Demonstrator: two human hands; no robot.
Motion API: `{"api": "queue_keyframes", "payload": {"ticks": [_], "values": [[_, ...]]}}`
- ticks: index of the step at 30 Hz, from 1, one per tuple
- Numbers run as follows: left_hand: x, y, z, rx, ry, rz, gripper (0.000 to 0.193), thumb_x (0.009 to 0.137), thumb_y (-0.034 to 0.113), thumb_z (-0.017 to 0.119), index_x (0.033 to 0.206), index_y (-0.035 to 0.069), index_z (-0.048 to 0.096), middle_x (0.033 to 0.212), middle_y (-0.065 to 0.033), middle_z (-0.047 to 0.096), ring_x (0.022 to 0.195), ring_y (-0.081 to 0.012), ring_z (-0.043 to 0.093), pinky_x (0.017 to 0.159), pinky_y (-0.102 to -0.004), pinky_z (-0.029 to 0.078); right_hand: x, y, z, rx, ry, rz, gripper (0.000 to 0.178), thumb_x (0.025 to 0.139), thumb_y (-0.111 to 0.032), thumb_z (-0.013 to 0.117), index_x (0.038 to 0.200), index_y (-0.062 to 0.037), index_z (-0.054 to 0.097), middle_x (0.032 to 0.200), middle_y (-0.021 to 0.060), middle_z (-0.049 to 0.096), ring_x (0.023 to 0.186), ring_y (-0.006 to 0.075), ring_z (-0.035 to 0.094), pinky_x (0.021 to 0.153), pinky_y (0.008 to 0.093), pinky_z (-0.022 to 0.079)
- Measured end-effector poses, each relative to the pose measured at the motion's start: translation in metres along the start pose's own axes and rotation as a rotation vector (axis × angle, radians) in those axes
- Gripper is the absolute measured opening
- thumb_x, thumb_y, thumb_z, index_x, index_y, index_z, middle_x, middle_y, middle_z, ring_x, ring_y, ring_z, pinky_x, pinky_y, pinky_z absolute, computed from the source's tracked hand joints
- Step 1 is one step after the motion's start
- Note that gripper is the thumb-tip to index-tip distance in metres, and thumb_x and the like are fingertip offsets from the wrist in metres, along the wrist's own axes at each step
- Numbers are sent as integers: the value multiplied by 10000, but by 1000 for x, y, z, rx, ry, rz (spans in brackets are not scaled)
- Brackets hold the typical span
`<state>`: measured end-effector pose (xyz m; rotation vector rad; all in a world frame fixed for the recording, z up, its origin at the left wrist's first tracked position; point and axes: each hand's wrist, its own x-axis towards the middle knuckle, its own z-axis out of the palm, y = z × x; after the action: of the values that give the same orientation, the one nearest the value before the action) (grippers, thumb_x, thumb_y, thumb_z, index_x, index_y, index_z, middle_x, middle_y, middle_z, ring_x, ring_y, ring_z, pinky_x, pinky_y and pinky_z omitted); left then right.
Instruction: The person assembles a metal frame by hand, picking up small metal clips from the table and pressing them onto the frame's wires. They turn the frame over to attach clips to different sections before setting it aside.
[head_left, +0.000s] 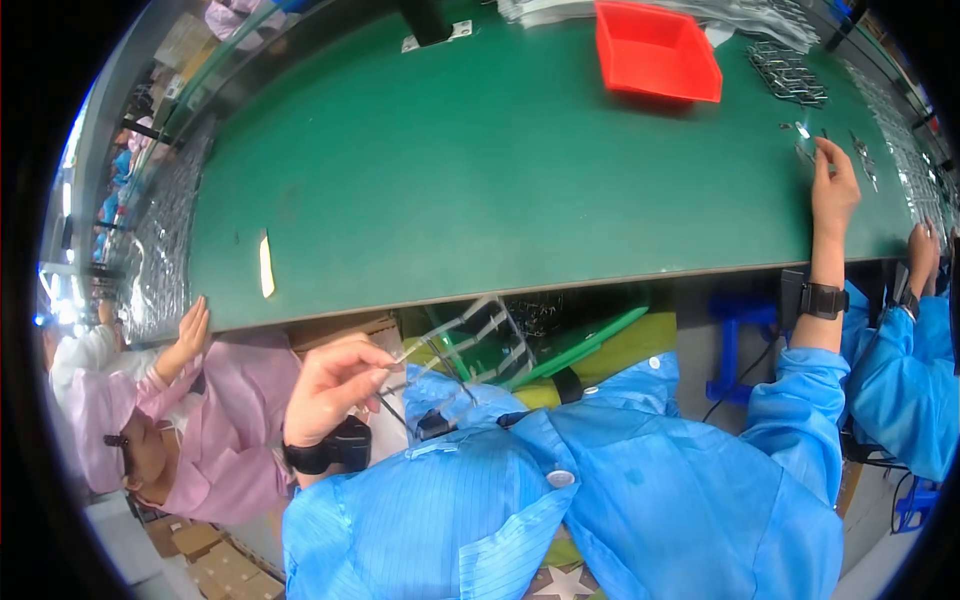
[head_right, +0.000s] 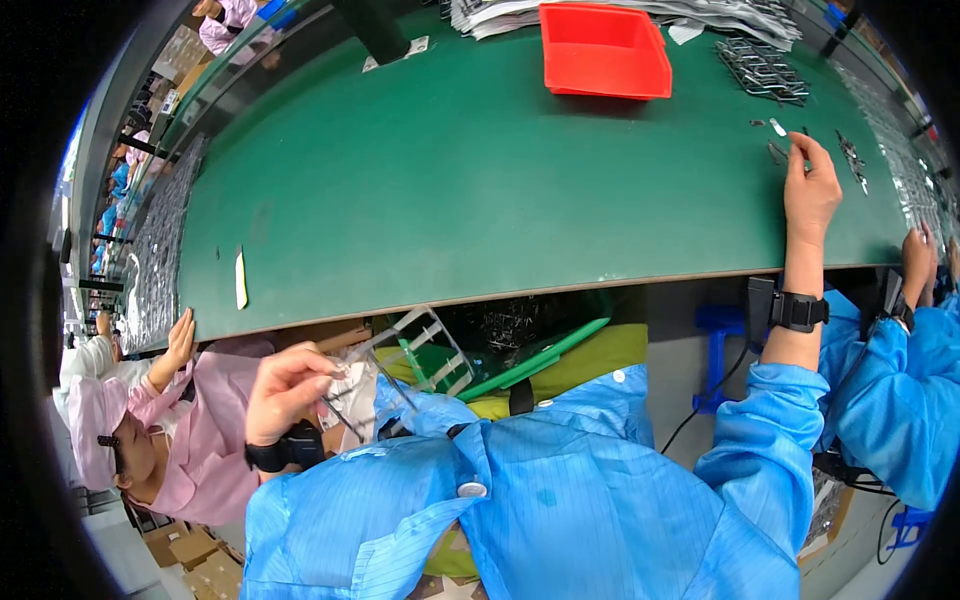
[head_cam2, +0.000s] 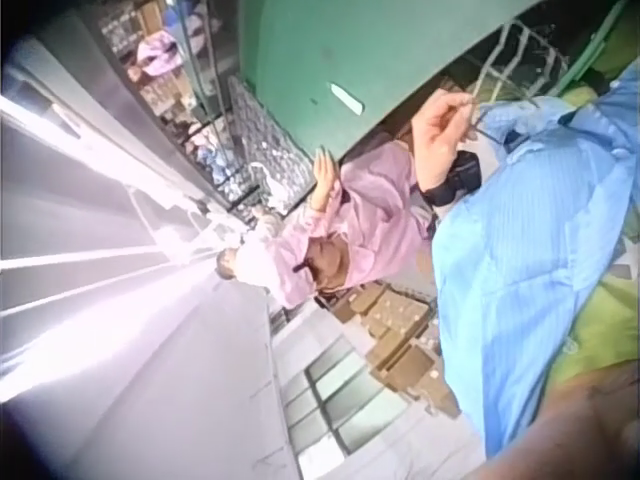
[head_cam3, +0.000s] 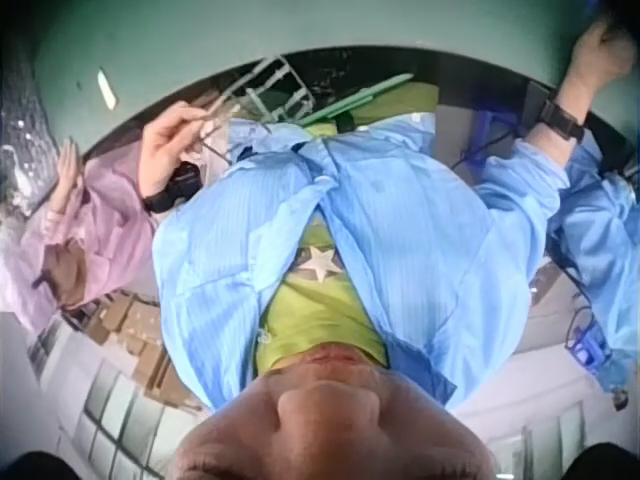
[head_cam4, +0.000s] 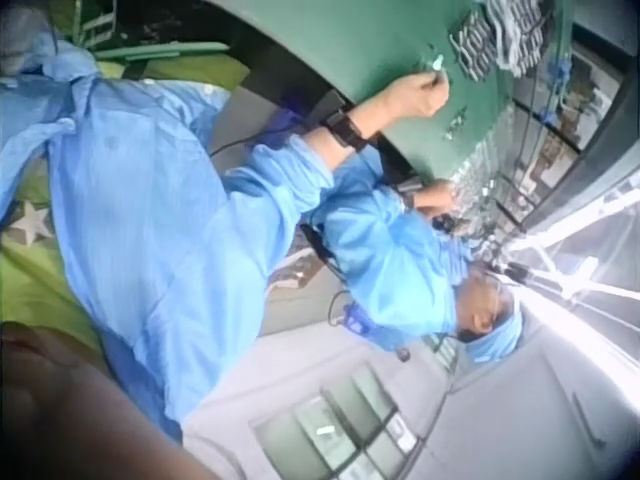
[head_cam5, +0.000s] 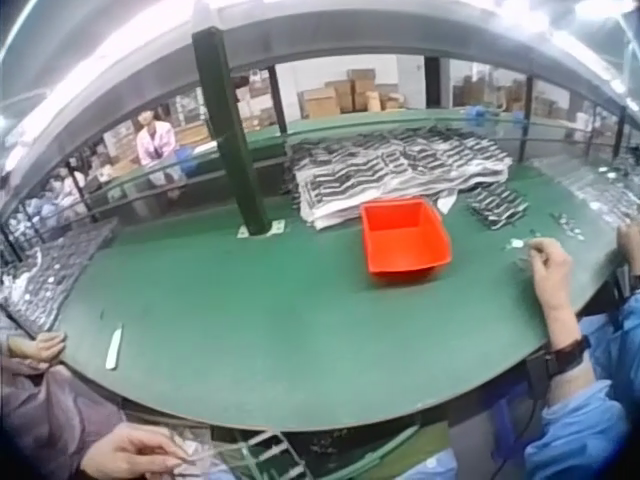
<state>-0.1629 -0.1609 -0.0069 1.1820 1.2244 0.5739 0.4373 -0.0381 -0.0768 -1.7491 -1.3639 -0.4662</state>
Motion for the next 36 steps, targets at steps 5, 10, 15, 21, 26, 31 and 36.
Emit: {"api": "queue_keyframes", "payload": {"ticks": [5, 10, 15, 21, 26, 31, 36], "values": [[25, -91, -9, 53, -62, -294, 203, 869, 175, 591, 968, 7, 646, 845, -19, 652, 568, -57, 540, 517, -195, 434, -5, -12, -3, -42, -36, 63, 149, 855, -141, 594, 979, -128, 676, 942, 34, 670, 814, 177, 645, 728, 282, 496], [80, -135, 4, -96, 16, -324, 271, 922, 222, 543, 988, -27, 627, 862, -83, 670, 701, -145, 642, 595, -217, 489, 0, -15, 1, -3, -1, 1, 148, 849, -126, 592, 973, -112, 673, 943, 51, 666, 827, 190, 644, 737, 289, 497], [85, -77, 35, 674, 143, 300, 319, 852, 213, 585, 1070, -19, 577, 939, -258, 614, 909, -428, 576, 761, -405, 478, 2, -15, -11, -1, 5, -58, 142, 816, -48, 579, 938, -56, 652, 915, 114, 649, 837, 259, 635, 740, 342, 502], [58, 69, 53, 596, -558, 307, 299, 860, 203, 635, 1089, 13, 600, 877, -137, 643, 735, -223, 647, 655, -305, 516, -3, -38, -4, 159, -77, 60, 110, 801, -45, 596, 897, -36, 650, 861, 122, 644, 757, 262, 632, 683, 329, 508], [126, 119, 90, 571, -560, 436, 282, 892, 208, 578, 1088, 4, 593, 826, -129, 643, 628, -198, 626, 588, -311, 501, 74, -63, -30, 69, -284, 88, 159, 787, -134, 619, 915, -49, 659, 900, 129, 663, 790, 281, 647, 711, 358, 508], [210, 110, 127, 339, -588, 233, 287, 928, 219, 530, 1085, -14, 584, 835, -92, 645, 613, -116, 604, 563, -233, 487, 134, -44, 14, -349, -427, 263, 247, 778, -92, 565, 1011, -103, 647, 998, 137, 658, 924, 288, 631, 809, 392, 499], [233, 101, 107, -85, -621, 65, 280, 951, 202, 497, 1100, -26, 562, 882, -90, 637, 679, -111, 621, 595, -206, 494, 133, -12, 56, -540, -497, 126, 314, 791, -62, 533, 1078, -159, 615, 1054, 135, 581, 1029, 332, 539, 853, 435, 480]]}}
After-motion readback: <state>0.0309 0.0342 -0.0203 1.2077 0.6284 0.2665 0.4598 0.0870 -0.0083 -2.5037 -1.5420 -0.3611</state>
